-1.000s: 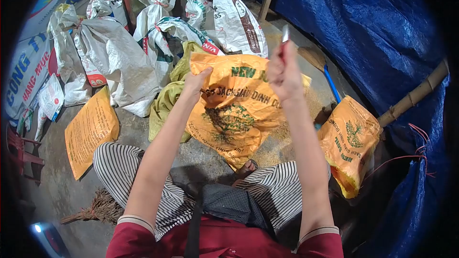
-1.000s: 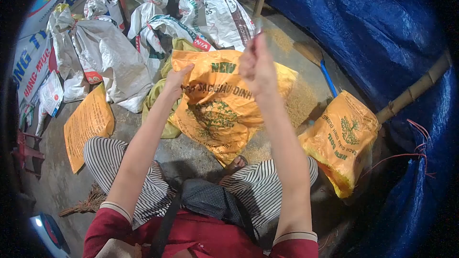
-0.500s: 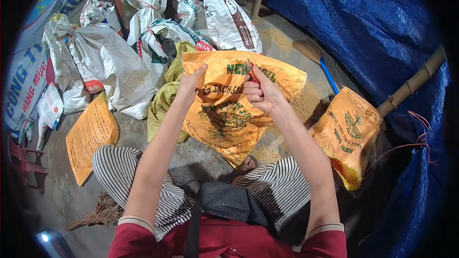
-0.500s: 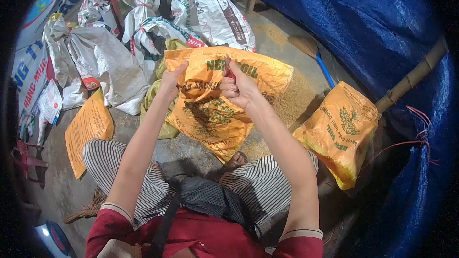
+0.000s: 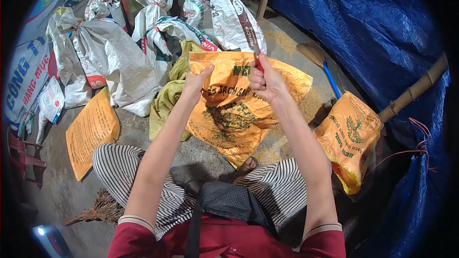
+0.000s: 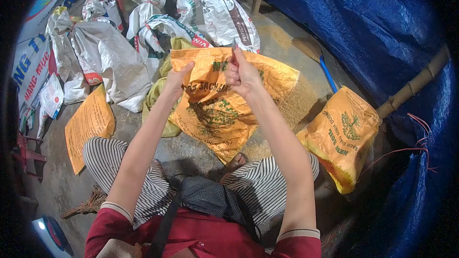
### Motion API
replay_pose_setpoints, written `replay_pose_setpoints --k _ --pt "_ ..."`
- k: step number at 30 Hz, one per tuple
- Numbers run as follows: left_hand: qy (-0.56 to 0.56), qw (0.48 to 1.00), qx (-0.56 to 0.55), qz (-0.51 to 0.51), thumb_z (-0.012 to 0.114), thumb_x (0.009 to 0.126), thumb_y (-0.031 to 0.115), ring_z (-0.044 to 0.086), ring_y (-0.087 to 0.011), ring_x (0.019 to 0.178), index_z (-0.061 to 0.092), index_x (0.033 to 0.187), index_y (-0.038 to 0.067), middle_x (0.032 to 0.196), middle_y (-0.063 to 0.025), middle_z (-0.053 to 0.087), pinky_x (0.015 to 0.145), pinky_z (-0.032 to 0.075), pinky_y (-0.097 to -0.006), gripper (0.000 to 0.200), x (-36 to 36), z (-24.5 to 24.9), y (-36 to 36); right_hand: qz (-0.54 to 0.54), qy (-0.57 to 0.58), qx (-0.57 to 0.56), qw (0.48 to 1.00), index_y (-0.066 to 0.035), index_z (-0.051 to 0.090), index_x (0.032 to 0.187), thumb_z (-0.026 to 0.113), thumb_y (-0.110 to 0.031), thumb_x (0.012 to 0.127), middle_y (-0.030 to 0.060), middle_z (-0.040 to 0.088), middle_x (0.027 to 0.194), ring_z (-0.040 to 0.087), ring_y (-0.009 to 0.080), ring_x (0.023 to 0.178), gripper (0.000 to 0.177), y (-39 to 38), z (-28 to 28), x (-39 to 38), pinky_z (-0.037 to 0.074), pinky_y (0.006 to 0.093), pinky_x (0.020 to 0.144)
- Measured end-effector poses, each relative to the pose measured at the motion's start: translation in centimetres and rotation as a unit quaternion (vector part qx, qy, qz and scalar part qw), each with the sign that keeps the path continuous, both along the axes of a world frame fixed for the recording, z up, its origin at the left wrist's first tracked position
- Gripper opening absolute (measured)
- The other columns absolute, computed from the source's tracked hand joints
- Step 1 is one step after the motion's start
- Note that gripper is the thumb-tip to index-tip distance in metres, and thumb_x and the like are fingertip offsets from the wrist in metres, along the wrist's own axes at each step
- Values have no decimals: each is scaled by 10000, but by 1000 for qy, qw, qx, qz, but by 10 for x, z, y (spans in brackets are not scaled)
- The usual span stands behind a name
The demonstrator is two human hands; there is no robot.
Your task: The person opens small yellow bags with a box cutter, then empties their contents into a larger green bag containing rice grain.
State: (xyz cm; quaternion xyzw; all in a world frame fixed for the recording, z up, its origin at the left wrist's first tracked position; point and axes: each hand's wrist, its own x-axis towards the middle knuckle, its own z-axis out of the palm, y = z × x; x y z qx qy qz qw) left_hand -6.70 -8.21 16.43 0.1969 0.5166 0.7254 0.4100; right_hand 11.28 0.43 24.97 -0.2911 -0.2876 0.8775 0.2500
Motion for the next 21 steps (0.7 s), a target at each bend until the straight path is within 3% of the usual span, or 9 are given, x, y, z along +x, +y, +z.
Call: replay_pose_setpoints --k 4,8,10,14,21 --pt "-12 1000 1 15 675 760 155 584 -152 867 530 1075 -33 1007 -90 604 749 457 -280 394 -1 -3 -2 -43 114 134 984 -121 405 717 408 -380 917 -60 338 513 277 41 392 327 32 42 19 192 183 330" --pt "-9 1000 -18 12 679 756 158 586 -155 855 532 1075 -26 1002 -89 606 744 456 -279 395 -2 -6 2 -58 160 102 980 -129 413 711 412 -400 910 -65 327 502 286 37 392 336 38 83 38 198 177 331" --pt "0 1000 -13 20 680 756 162 587 -153 852 535 1075 -19 1001 -86 607 741 454 -277 394 -2 -9 5 -36 79 124 988 -130 416 713 420 -403 907 -67 321 505 276 38 393 334 19 76 32 190 177 336" --pt "4 1000 7 16 665 777 167 569 -146 891 538 1077 -4 1029 -66 598 772 435 -279 367 10 5 -2 103 15 43 994 -135 414 749 449 -399 896 -50 322 522 248 45 398 305 -23 7 7 169 189 340" --pt "-16 999 37 -4 694 748 157 583 -127 830 563 1042 5 972 -52 616 730 459 -270 356 7 3 -4 102 -22 -37 994 -92 445 780 458 -404 893 -48 305 518 234 39 394 332 -48 -29 -18 159 185 335"
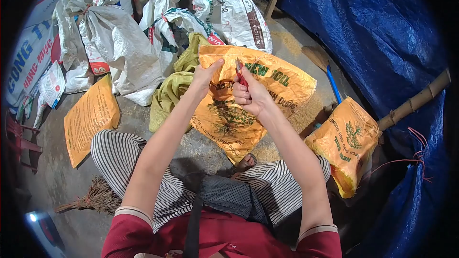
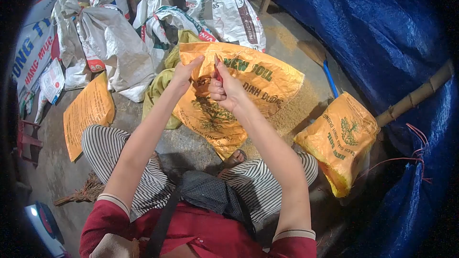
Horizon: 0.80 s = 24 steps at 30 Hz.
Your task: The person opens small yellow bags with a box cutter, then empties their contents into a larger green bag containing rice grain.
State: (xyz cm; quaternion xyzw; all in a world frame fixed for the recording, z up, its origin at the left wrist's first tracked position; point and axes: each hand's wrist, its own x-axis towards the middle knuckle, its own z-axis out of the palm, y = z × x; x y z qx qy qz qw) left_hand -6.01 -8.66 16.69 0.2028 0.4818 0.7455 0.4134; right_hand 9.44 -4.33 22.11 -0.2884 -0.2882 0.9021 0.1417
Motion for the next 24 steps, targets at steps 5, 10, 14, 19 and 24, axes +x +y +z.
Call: replay_pose_setpoints --k 5,10,14,19,24 --pt "3 1000 12 -19 693 748 154 579 -122 854 565 1039 17 983 -49 614 752 449 -264 346 2 8 -7 -14 12 -2 1000 -89 424 778 464 -398 891 -41 302 528 241 44 394 332 4 -3 -13 158 185 332" --pt "6 998 -2 -62 690 747 139 580 -116 863 571 1039 26 977 -47 619 769 442 -254 335 -1 6 -6 -36 17 5 999 -74 428 790 464 -389 894 -43 298 529 240 38 391 334 12 3 -21 156 180 322" --pt "9 998 -12 -55 691 742 129 584 -120 868 572 1037 20 969 -47 623 767 447 -258 336 0 7 -3 -29 1 50 998 -105 411 739 471 -440 876 -38 303 517 261 52 390 366 22 11 -27 166 185 335" --pt "-2 998 -23 -65 683 746 128 575 -137 904 552 1065 20 1011 -52 608 783 445 -264 361 -3 -8 -2 -97 109 151 978 -127 402 696 432 -405 903 -55 284 486 264 49 389 348 42 72 -17 168 205 329" --pt "-10 995 25 -93 674 758 200 568 -154 908 504 1123 40 1031 -51 588 813 440 -286 433 1 0 -3 -35 124 168 977 -119 408 715 442 -408 898 -55 287 493 252 47 394 344 29 106 -2 155 200 335"
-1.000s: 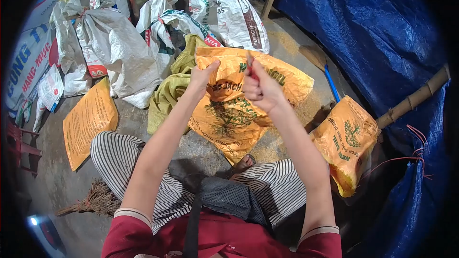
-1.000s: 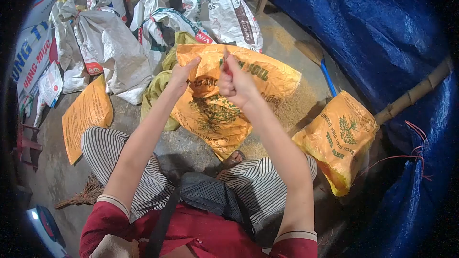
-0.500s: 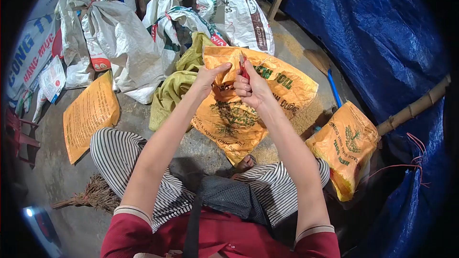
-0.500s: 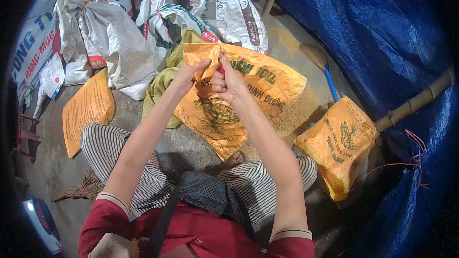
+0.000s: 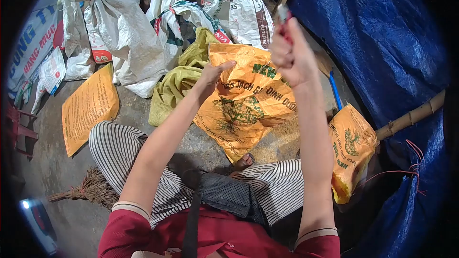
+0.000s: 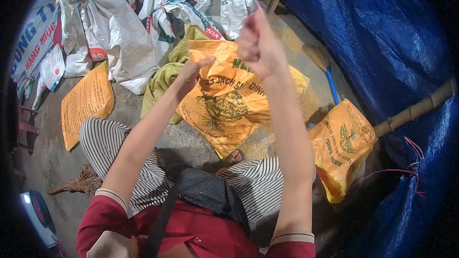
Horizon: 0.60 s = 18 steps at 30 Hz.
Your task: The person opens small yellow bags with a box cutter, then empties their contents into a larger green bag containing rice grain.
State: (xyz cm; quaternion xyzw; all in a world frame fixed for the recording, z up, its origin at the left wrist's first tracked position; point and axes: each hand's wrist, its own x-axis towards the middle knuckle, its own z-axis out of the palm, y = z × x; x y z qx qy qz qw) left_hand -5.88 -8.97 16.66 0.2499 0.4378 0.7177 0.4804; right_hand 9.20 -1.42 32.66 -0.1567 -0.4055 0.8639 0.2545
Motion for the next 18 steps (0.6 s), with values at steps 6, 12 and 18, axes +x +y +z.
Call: replay_pose_setpoints --k 6,12,18 --pt "-74 995 -36 50 574 828 390 566 -149 868 502 1128 49 1004 -45 584 786 439 -276 460 -14 -30 20 44 -152 -69 985 -74 455 770 435 -400 901 -49 306 513 228 38 377 352 -35 -88 -11 154 184 318" --pt "-51 991 -100 75 457 822 562 551 -167 909 484 1150 -5 1053 -97 561 812 422 -297 655 -8 -18 14 44 -143 -152 977 -84 437 763 489 -408 876 -32 320 516 252 51 394 347 -36 -123 -21 159 186 336" --pt "8 990 -120 69 370 789 672 524 -203 989 460 1190 -46 1116 -164 527 835 405 -316 827 -7 -15 10 30 -132 -130 982 -75 430 782 490 -402 878 -27 320 517 268 54 395 347 -29 -116 -34 170 189 336"
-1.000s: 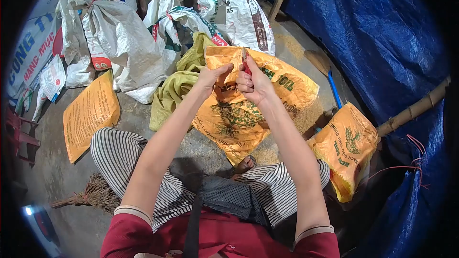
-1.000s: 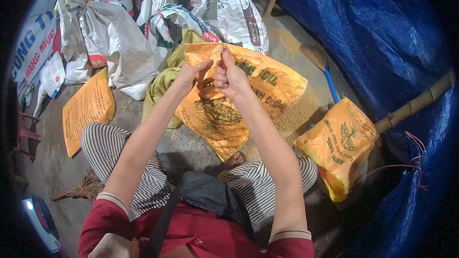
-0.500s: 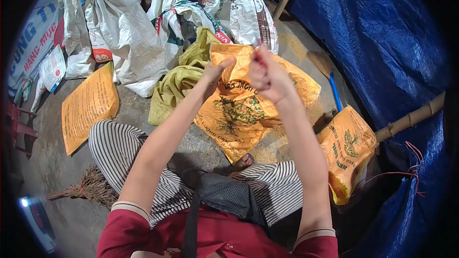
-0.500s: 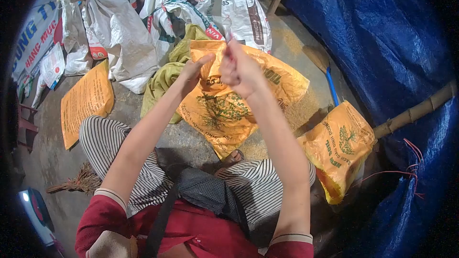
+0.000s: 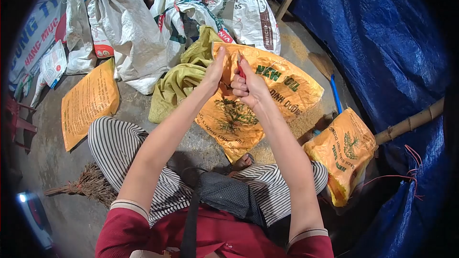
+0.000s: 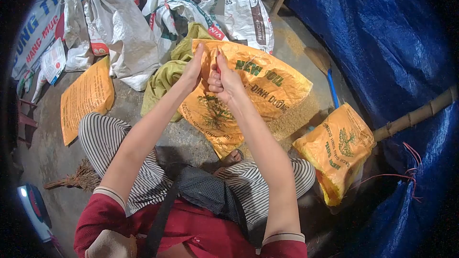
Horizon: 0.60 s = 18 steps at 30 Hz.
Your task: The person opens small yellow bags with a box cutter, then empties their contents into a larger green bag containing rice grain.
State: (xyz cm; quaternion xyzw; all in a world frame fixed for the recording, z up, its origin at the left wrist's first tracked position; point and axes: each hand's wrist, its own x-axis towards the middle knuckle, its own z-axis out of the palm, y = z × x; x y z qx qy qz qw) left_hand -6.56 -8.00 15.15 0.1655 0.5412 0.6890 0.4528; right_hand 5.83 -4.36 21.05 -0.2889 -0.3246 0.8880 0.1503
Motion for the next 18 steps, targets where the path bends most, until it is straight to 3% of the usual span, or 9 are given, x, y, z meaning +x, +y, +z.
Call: replay_pose_setpoints --k 4,8,12,13,15,18 --pt "-3 999 13 -33 354 781 690 506 -209 1023 464 1185 -56 1119 -176 522 842 399 -328 855 -4 -10 7 -26 -12 -7 1000 -87 441 764 472 -375 893 -40 312 516 243 45 385 317 4 20 -9 161 184 328" --pt "9 999 -43 -13 392 772 680 514 -215 1013 460 1168 -86 1125 -183 520 841 399 -328 866 -2 -15 5 -63 51 112 990 -88 453 764 467 -361 898 -52 298 496 239 41 386 304 13 60 -13 157 183 324" --pt "-61 987 136 -57 355 821 641 528 -193 1016 479 1163 -43 1137 -148 530 868 405 -324 775 4 -10 4 -81 100 160 979 -92 461 768 447 -367 905 -55 298 500 236 35 387 308 27 110 -4 157 185 322" --pt "-63 987 137 -56 355 821 641 528 -193 1016 479 1163 -43 1137 -148 530 868 405 -324 775 8 -1 -1 -71 95 147 982 -93 463 770 437 -370 908 -59 296 501 235 33 386 311 25 116 0 156 185 321" --pt "-77 986 146 -34 315 839 633 529 -190 1029 489 1168 1 1132 -132 539 881 407 -323 733 14 20 -11 -18 94 159 983 -91 467 775 422 -370 914 -68 287 507 229 27 387 315 18 108 5 148 179 321" --pt "-69 991 110 -21 278 840 643 558 -192 963 521 1130 27 1066 -132 569 839 433 -314 723 12 22 -10 66 -3 100 993 -96 466 770 439 -367 907 -70 293 508 230 29 387 305 -3 60 10 146 180 321"
